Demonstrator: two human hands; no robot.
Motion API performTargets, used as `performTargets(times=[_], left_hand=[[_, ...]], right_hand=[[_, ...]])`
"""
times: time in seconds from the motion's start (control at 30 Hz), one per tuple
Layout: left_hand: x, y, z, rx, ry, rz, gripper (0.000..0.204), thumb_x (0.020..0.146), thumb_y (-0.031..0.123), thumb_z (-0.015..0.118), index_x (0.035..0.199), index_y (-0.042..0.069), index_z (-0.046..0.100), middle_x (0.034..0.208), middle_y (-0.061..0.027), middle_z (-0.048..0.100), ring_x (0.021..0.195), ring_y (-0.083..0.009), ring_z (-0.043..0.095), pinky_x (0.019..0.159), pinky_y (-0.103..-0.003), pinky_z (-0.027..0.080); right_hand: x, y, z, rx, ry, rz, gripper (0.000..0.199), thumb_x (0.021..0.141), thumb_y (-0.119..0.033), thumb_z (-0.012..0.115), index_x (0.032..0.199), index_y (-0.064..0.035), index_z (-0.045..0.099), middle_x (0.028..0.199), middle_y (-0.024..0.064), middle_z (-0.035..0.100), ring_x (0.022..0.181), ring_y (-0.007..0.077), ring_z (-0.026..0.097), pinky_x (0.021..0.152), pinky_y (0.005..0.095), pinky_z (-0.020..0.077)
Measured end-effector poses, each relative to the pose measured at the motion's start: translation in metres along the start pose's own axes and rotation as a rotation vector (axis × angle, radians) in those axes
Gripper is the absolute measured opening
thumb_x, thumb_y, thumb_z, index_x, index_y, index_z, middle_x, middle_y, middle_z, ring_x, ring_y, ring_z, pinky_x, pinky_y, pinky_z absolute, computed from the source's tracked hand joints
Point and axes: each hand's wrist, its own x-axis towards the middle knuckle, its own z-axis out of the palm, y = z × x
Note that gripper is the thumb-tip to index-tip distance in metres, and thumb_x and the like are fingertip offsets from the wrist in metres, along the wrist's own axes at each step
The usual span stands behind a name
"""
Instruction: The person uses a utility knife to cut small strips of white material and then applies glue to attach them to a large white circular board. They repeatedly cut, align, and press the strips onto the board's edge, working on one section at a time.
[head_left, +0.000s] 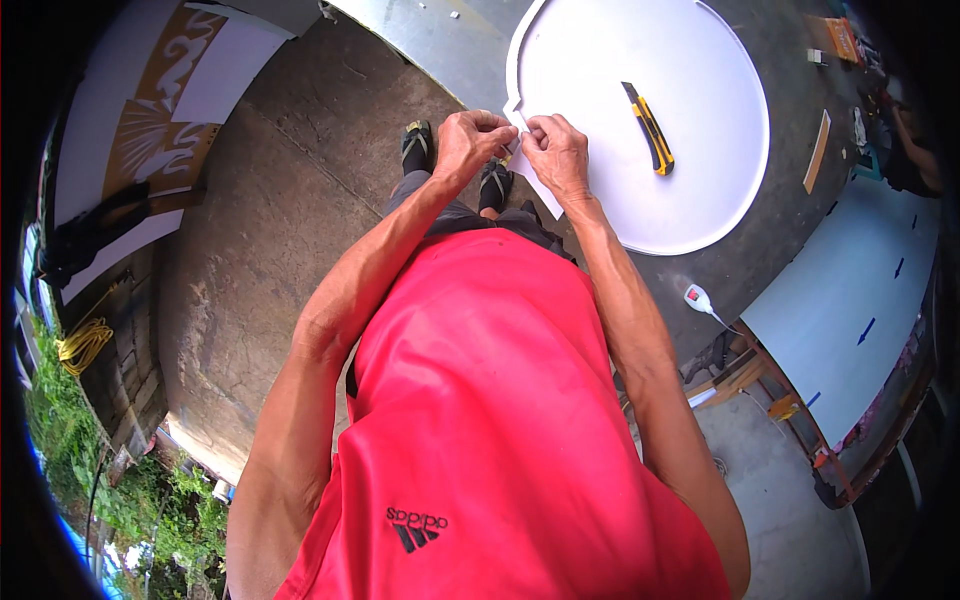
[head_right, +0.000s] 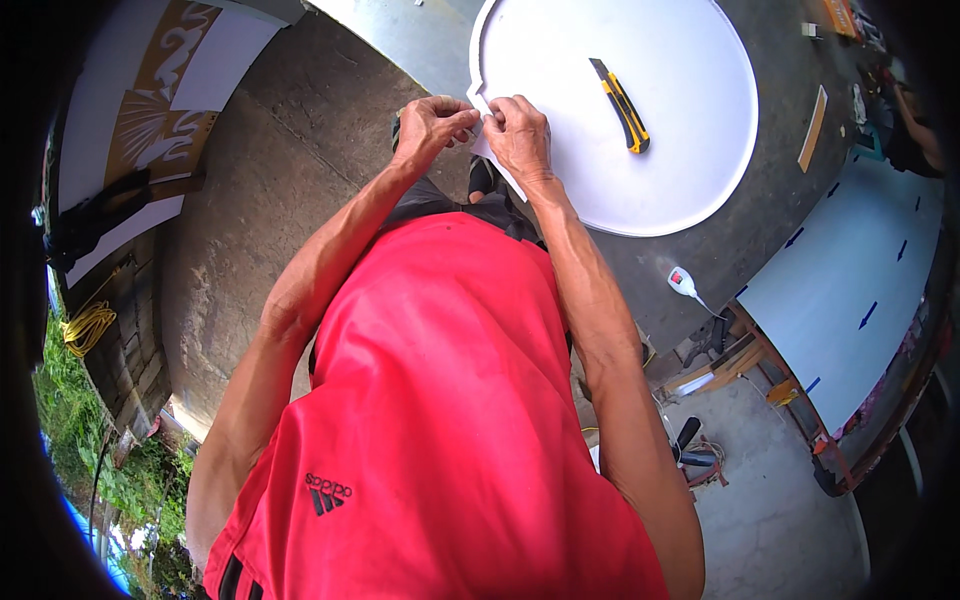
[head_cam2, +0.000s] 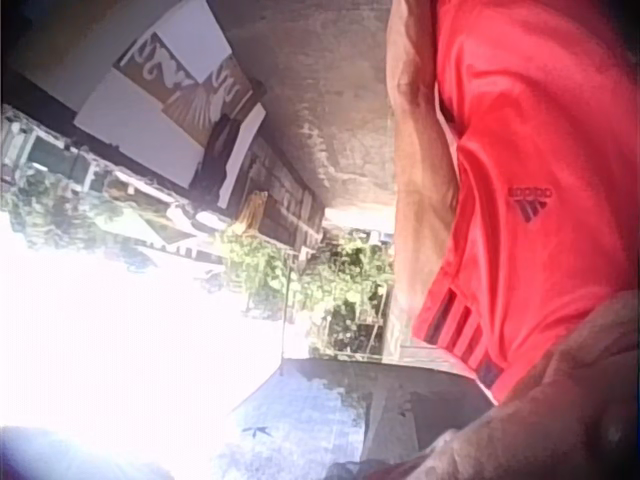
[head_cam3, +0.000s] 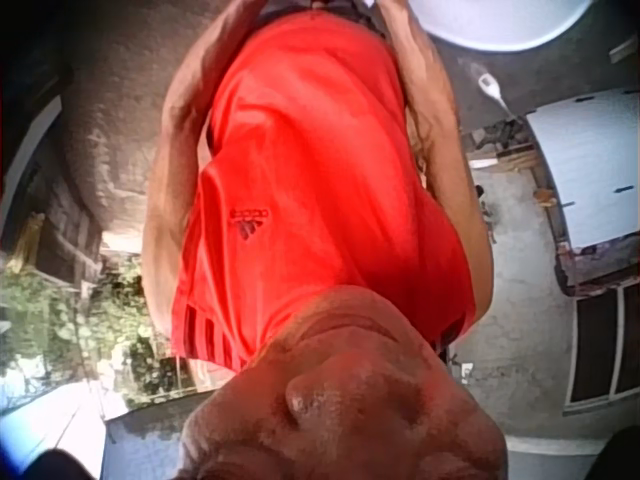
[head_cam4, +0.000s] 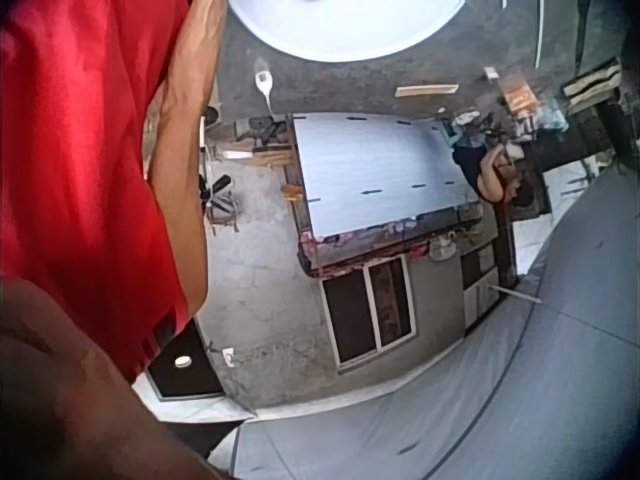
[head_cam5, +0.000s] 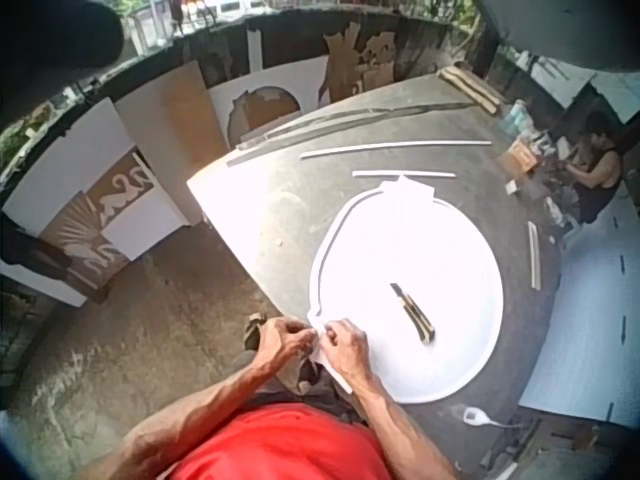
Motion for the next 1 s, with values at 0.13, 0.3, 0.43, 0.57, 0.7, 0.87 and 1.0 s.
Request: performTargets(times=[0.13,0.3,0.43,0.57,0.7,0.87,1.0], left_hand=[[0.0019,0.0002,0.0018,-0.005,-0.004,-0.004,0.026,0.087,0.023,0.078,0.097,-0.001,0.076,0.08,-0.0077,0.075,0.067,-0.0115,0.07,0.055,-0.025,0.051],[0.0032,0.0003,0.0043,0.003,-0.006,0.005,0.025,0.087,0.023,0.078,0.095,-0.001,0.077,0.078,-0.0071,0.074,0.065,-0.011,0.069,0.055,-0.025,0.051],[0.0043,0.0002,0.0046,0.02,-0.002,0.004,0.026,0.087,0.024,0.078,0.094,-0.001,0.077,0.078,-0.0069,0.074,0.065,-0.0108,0.069,0.055,-0.025,0.05],[0.0064,-0.0014,0.0046,0.02,0.002,-0.008,0.027,0.087,0.026,0.077,0.092,0.0,0.077,0.078,-0.0069,0.074,0.065,-0.0109,0.069,0.055,-0.025,0.05],[0.0069,-0.0009,0.0041,0.024,0.005,-0.003,0.027,0.087,0.026,0.077,0.091,0.0,0.077,0.076,-0.0069,0.074,0.064,-0.0109,0.069,0.055,-0.025,0.051],[0.0082,-0.0011,0.0054,0.024,0.023,-0.007,0.026,0.086,0.026,0.077,0.091,0.0,0.078,0.076,-0.0068,0.074,0.064,-0.0108,0.069,0.055,-0.025,0.051],[0.0089,-0.0016,0.0055,0.033,0.025,-0.008,0.026,0.086,0.025,0.077,0.09,0.0,0.078,0.076,-0.0067,0.075,0.063,-0.0106,0.069,0.055,-0.025,0.051]], right_hand=[[-0.0017,-0.002,0.0007,-0.012,0.004,-0.001,0.013,0.08,-0.006,0.073,0.092,-0.0024,0.07,0.083,0.0129,0.067,0.07,0.0295,0.068,0.063,0.0407,0.0539],[-0.0019,-0.0004,0.0022,-0.01,0.002,0.017,0.012,0.081,-0.005,0.073,0.092,-0.0027,0.07,0.083,0.0126,0.067,0.07,0.0291,0.068,0.062,0.0405,0.0539],[-0.0021,0.0036,0.0052,-0.021,0.046,-0.06,0.013,0.081,-0.003,0.074,0.094,-0.0021,0.071,0.079,0.0079,0.065,0.058,0.0163,0.063,0.056,0.032,0.0515],[-0.0007,0.0059,0.007,-0.018,0.04,-0.044,0.013,0.082,-0.004,0.074,0.094,-0.0021,0.072,0.079,0.0078,0.065,0.058,0.0159,0.063,0.056,0.0315,0.0515],[-0.0003,0.0003,0.0041,0.009,0.013,0.002,0.011,0.082,-0.005,0.073,0.092,-0.0033,0.071,0.081,0.0116,0.066,0.068,0.0283,0.069,0.06,0.0394,0.0539],[0.0003,-0.0009,0.0039,0.011,0.008,-0.004,0.01,0.082,-0.005,0.073,0.091,-0.0037,0.07,0.081,0.0112,0.066,0.068,0.0279,0.069,0.06,0.0394,0.0539],[0.0004,-0.0006,0.0039,0.021,0.007,0.005,0.009,0.082,-0.006,0.073,0.091,-0.0042,0.07,0.081,0.0107,0.066,0.068,0.0277,0.068,0.06,0.0394,0.054]])
